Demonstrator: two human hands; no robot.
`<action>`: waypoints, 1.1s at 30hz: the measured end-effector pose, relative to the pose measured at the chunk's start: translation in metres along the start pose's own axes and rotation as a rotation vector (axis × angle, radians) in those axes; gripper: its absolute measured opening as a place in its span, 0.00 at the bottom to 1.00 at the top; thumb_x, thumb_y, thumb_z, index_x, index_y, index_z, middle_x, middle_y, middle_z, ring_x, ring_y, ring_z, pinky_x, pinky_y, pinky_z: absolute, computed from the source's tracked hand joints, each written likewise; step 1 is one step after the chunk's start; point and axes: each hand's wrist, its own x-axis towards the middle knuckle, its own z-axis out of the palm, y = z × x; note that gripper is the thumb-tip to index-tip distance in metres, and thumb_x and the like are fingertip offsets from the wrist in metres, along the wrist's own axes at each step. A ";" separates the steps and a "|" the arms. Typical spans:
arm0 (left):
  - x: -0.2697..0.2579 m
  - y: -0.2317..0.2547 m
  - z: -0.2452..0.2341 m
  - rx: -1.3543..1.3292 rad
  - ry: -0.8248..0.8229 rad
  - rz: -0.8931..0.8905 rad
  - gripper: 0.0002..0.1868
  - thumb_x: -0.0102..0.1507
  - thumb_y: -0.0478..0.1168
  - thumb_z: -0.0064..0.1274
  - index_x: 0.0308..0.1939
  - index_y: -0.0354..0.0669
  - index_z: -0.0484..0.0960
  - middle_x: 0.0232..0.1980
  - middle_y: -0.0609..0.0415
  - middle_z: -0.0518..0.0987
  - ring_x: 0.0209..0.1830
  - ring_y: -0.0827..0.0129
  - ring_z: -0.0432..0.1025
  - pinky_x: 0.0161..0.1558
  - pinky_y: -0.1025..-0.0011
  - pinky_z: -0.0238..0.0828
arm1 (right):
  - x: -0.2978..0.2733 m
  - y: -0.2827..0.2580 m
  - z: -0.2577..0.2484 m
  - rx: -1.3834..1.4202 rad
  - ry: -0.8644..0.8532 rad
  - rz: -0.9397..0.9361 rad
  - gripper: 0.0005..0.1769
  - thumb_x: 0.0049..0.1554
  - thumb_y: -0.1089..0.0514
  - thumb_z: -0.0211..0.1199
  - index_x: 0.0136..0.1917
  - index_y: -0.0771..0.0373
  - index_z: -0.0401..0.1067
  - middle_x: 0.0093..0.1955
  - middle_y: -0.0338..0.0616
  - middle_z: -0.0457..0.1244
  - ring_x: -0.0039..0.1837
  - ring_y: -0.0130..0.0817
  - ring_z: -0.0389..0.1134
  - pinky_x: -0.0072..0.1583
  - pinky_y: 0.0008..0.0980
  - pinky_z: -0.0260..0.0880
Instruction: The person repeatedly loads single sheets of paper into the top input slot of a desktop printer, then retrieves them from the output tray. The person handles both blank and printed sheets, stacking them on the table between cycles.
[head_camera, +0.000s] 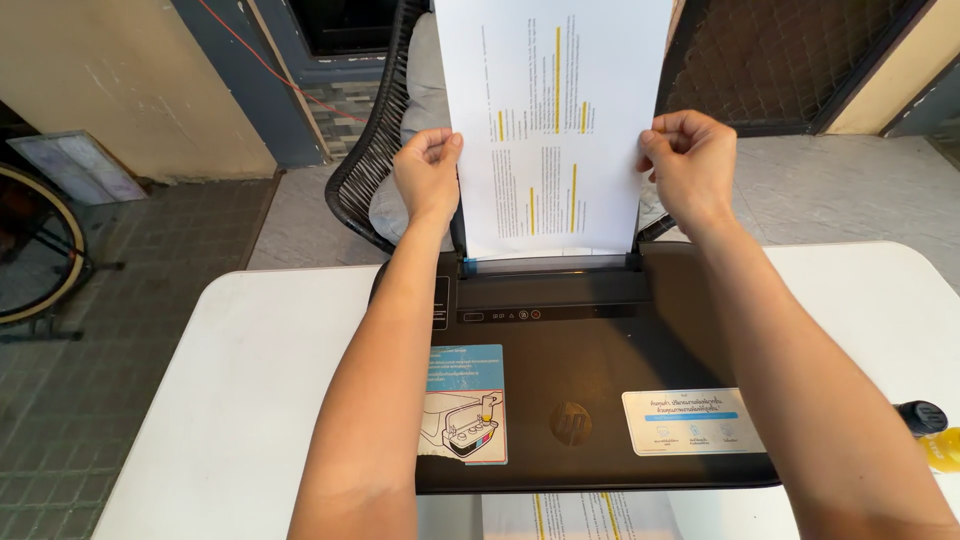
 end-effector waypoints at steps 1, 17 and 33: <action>0.000 -0.003 -0.001 0.040 0.008 0.028 0.08 0.63 0.36 0.61 0.42 0.34 0.85 0.34 0.53 0.86 0.31 0.76 0.78 0.34 0.76 0.75 | -0.002 0.000 0.001 0.007 -0.006 0.003 0.02 0.63 0.66 0.63 0.48 0.68 0.74 0.38 0.41 0.69 0.38 0.22 0.69 0.39 0.23 0.67; -0.021 -0.004 -0.006 0.299 -0.052 0.009 0.03 0.58 0.29 0.61 0.35 0.37 0.85 0.31 0.53 0.85 0.29 0.72 0.79 0.35 0.73 0.76 | -0.009 0.001 -0.009 0.047 0.029 -0.010 0.02 0.64 0.66 0.63 0.49 0.69 0.74 0.39 0.41 0.69 0.38 0.21 0.69 0.40 0.23 0.68; -0.042 0.002 -0.015 0.298 -0.173 -0.164 0.07 0.62 0.31 0.58 0.44 0.35 0.80 0.33 0.49 0.85 0.27 0.70 0.82 0.28 0.73 0.77 | -0.019 0.002 -0.007 0.080 -0.065 -0.023 0.03 0.64 0.66 0.62 0.49 0.69 0.74 0.40 0.42 0.69 0.39 0.22 0.69 0.41 0.23 0.68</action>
